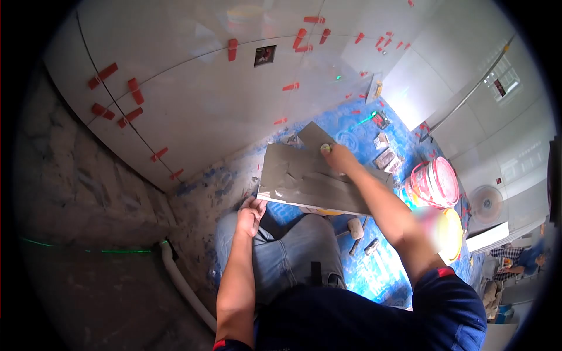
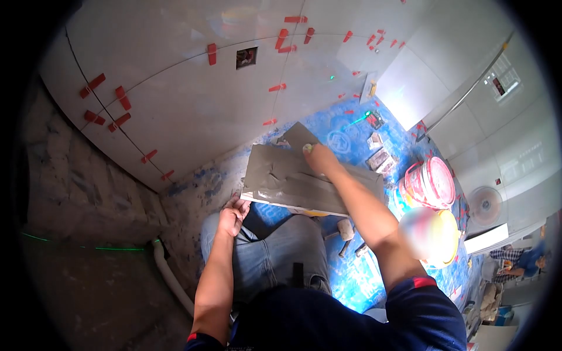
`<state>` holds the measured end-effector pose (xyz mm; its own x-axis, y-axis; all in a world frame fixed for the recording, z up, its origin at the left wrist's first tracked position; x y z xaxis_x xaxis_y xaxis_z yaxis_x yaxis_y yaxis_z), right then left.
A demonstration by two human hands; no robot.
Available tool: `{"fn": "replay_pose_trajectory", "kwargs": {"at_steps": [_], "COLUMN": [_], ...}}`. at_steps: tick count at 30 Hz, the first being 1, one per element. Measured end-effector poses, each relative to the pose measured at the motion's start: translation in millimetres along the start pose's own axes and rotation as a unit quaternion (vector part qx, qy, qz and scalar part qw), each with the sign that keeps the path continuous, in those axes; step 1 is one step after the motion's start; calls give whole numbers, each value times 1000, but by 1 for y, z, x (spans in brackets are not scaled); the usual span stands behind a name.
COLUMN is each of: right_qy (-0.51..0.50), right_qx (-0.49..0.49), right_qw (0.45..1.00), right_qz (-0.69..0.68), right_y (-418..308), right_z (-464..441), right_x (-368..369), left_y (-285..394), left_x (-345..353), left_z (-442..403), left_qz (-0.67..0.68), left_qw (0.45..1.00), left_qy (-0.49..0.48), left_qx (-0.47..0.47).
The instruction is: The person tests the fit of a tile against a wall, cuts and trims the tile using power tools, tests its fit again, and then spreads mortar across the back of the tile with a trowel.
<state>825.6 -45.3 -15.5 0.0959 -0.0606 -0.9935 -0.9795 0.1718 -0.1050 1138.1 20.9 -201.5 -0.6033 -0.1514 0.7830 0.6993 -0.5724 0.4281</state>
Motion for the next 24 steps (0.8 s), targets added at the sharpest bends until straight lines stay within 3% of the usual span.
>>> {"fn": "replay_pose_trajectory", "kwargs": {"at_steps": [1, 2, 3, 5, 9, 12, 13, 14, 15, 16, 17, 18, 20, 24], "right_qy": [-96, -190, -192, -297, -329, -282, -203, -108, -109, -169, -214, -222, -332, -340], "right_qx": [75, 149, 151, 188, 136, 137, -8, -153, -156, 23, 207, 215, 205, 271], "right_qw": [983, 932, 932, 850, 852, 890, 971, 978, 978, 972, 869, 866, 740, 737], "right_qz": [-137, -269, -269, -393, -382, -331, -127, 88, 91, -161, -395, -393, -548, -517], "right_y": [-3, -10, -18, -34, -31, -7, -20, -42, -38, -31, -27, -25, -36, -65], "right_z": [10, 25, 28, 38, 10, -18, -25, -23, -17, 6, 38, 50, 82, 135], "right_x": [-13, -17, -29, -21, 30, 60, 43, 30, 30, 1, -9, -18, -15, -26], "left_y": [1, 1, 0, -1, -2, -1, 1, 2, 3, 0, 0, -1, -1, 1], "left_x": [1, 1, -1, -2, -2, -2, -1, 0, 0, -6, -6, -6, -3, -1], "left_z": [-2, -3, -3, -4, 0, -2, 0, 2, 3, -3, -5, -6, -7, -7], "left_qz": [2, -2, -7, -24, -67, -54, -53, -33, -10, 4, -11, -10, -14, -9], "left_qw": [1000, 1000, 1000, 1000, 998, 998, 998, 999, 1000, 1000, 1000, 1000, 1000, 999], "left_qy": [0, -3, -6, -8, -10, -19, -20, -14, -7, -21, -16, -17, -17, -17], "left_qx": [1, 4, 6, 2, -8, -14, -12, -4, 4, 5, 6, -2, -5, -28]}}
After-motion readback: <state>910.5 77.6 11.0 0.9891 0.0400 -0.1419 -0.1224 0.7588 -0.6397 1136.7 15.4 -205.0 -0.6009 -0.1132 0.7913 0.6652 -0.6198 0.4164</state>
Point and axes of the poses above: each hand's wrist, its own z-axis away from the middle knuckle, its own x-axis out of the palm, y = z × x, the point moved 9 cm from there along -z, towards the middle knuckle, and after that the axes turned 2 degrees about -y, right-handed, at the moved point
